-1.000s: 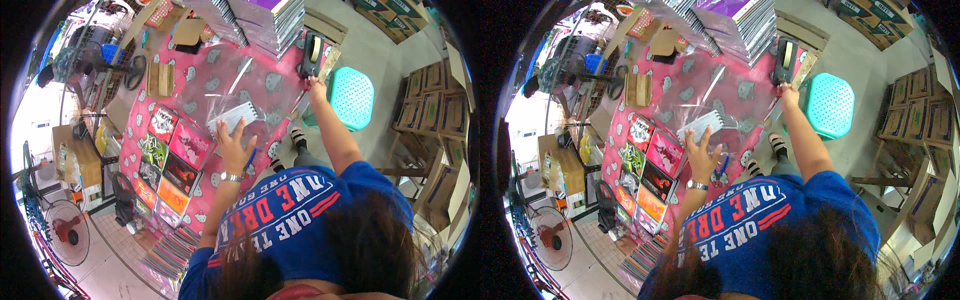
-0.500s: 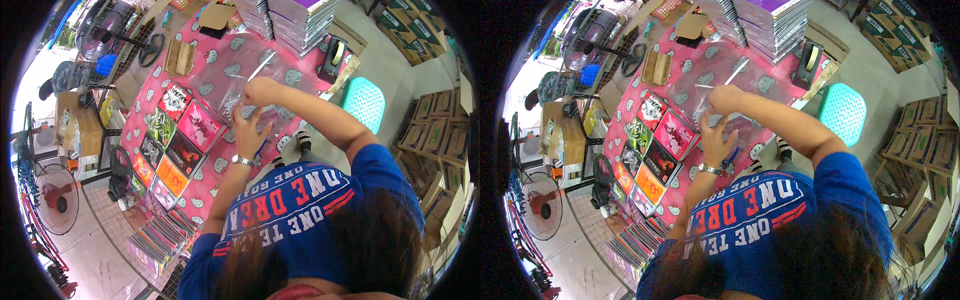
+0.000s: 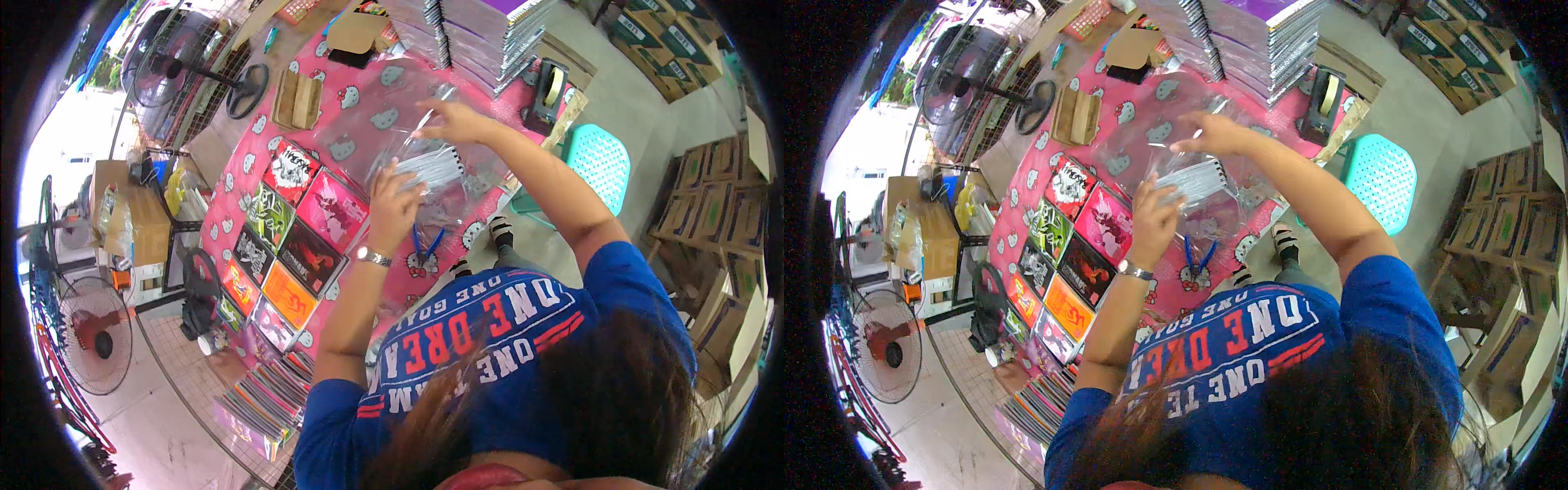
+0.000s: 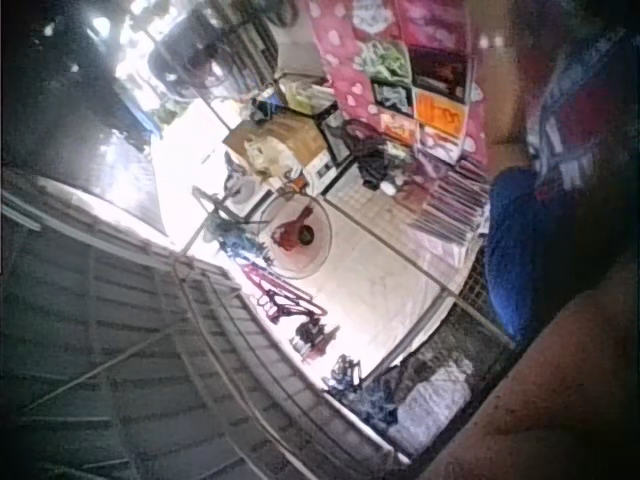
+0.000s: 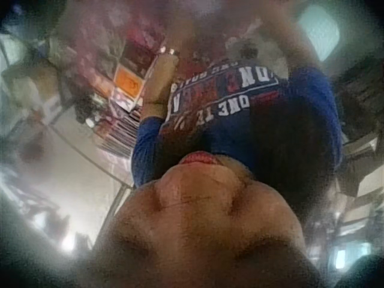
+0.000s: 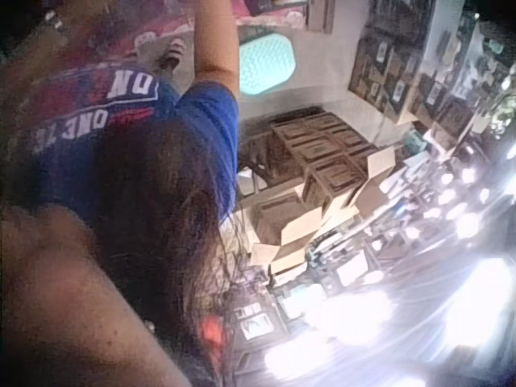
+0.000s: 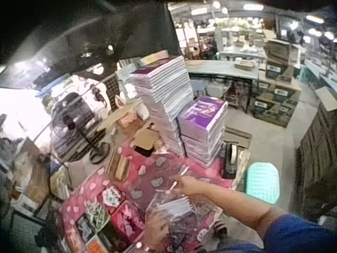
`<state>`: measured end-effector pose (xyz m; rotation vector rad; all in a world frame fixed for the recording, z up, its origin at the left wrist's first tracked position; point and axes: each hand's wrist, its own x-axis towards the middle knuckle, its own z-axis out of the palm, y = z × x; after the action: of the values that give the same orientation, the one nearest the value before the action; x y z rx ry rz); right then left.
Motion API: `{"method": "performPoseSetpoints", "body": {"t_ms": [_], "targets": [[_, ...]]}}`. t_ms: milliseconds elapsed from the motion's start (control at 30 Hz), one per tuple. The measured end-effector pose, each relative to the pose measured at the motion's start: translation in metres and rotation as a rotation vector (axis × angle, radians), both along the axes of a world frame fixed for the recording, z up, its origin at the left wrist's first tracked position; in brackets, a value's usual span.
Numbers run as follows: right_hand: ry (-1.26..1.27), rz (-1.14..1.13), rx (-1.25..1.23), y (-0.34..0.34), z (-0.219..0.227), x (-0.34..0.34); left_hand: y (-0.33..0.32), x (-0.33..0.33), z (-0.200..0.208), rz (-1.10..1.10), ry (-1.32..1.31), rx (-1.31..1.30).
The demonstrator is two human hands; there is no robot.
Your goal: The person stacks several notebooks with various illustrated covers, places the stack into a clear plastic bag, and seals the opening of the bag using tape from a dispenser.
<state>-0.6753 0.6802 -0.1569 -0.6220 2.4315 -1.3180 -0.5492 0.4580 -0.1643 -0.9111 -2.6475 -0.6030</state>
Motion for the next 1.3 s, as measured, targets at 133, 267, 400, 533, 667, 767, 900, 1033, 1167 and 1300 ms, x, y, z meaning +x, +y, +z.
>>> {"method": "performPoseSetpoints", "body": {"t_ms": [133, 267, 400, 533, 667, 767, 900, 1033, 1167, 1300], "targets": [[-0.196, 0.311, -0.184, -0.01, 0.008, -0.002, -0.001, -0.025, 0.024, 0.076, -0.214, 0.613], [0.112, 0.445, -0.178, 0.004, 0.033, 0.042, -0.013, -0.019, 0.008, 0.086, -0.38, 0.422], [0.607, 0.227, -0.12, -0.005, 0.01, 0.089, -0.008, -0.022, -0.011, 0.126, -0.196, 0.269], [0.254, -0.049, 0.155, -0.021, -0.001, 0.085, 0.018, -0.013, -0.009, 0.332, -0.358, 0.495], [0.125, -0.029, 0.235, -0.033, 0.031, 0.07, 0.008, -0.019, -0.009, 0.563, -0.356, 0.21], [0.228, -0.267, 0.123, 0.015, 0.0, 0.041, 0.007, -0.028, -0.004, 0.577, -0.355, 0.151], [0.069, -1.346, -0.088, 0.187, -0.102, 0.015, 0.018, -0.049, 0.014, 0.48, -0.691, 0.174], [-0.391, -1.292, -0.443, 0.213, -0.142, 0.017, 0.024, -0.051, 0.027, 0.512, -0.619, 0.233], [-0.246, -1.267, -1.075, 0.157, -0.133, 0.036, -0.016, -0.051, -0.005, 0.494, -0.798, 0.473], [-0.526, -1.035, -1.212, 0.166, -0.177, 0.064, -0.003, -0.047, -0.021, 0.461, -0.765, 0.861]]}}
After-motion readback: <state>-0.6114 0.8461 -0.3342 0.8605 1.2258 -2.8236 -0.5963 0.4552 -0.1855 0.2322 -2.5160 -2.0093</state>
